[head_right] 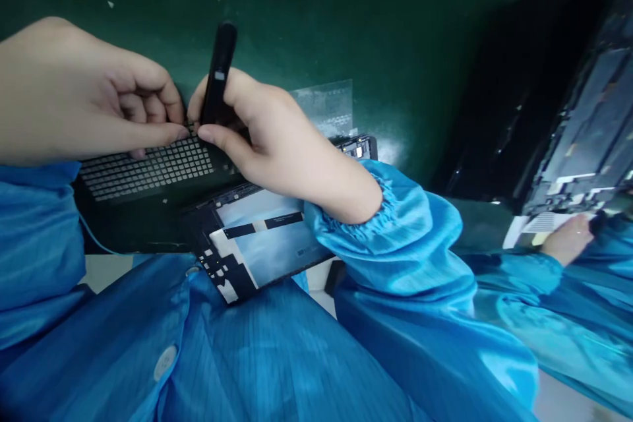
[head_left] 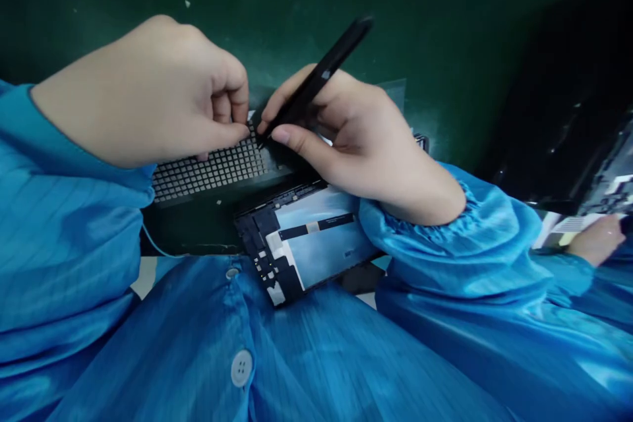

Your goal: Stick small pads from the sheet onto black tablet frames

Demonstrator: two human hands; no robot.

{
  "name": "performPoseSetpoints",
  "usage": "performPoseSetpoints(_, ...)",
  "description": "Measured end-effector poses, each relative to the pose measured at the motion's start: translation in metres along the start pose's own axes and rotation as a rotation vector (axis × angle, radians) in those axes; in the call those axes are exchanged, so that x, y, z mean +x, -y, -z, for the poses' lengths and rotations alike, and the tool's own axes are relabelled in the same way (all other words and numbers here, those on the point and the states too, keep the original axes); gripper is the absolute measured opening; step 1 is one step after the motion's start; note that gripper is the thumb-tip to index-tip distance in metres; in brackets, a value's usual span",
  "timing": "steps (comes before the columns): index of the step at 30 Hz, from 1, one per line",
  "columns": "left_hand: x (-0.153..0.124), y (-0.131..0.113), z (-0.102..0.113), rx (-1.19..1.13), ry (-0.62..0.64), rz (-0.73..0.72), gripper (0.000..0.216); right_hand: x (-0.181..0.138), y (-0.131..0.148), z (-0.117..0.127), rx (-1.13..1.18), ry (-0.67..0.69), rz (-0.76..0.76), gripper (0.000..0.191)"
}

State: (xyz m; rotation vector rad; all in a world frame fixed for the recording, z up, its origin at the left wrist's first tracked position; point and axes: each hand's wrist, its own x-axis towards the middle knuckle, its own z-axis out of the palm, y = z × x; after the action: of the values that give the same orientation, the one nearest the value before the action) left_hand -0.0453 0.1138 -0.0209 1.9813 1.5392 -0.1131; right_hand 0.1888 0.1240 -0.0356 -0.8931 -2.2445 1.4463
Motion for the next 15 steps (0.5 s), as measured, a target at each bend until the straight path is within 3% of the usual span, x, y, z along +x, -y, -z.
performPoseSetpoints(3,-0.001,0.002,-0.002,-0.030,-0.019,-0.013,0.025,-0.005,0.000,-0.001,0.057,-0.045,-0.031,0.022)
performPoseSetpoints(7,-0.001,0.007,-0.002,-0.085,-0.043,-0.047,0.030,0.001,0.000,0.000,0.007,-0.033,-0.062,0.008)
performPoseSetpoints(9,0.001,0.011,-0.001,-0.089,-0.047,-0.060,0.044,0.007,-0.002,0.002,0.082,-0.020,-0.066,0.009)
performPoseSetpoints(11,0.003,0.017,-0.002,-0.109,-0.045,-0.101,0.065,0.007,-0.002,0.006,0.340,-0.050,-0.116,0.015)
performPoseSetpoints(13,-0.001,0.020,-0.005,-0.148,-0.053,-0.148,0.078,-0.007,0.004,0.012,0.625,-0.178,-0.191,0.012)
performPoseSetpoints(15,-0.012,0.017,-0.013,-0.218,-0.165,-0.119,0.073,-0.039,0.014,0.017,0.746,-0.390,-0.253,0.005)
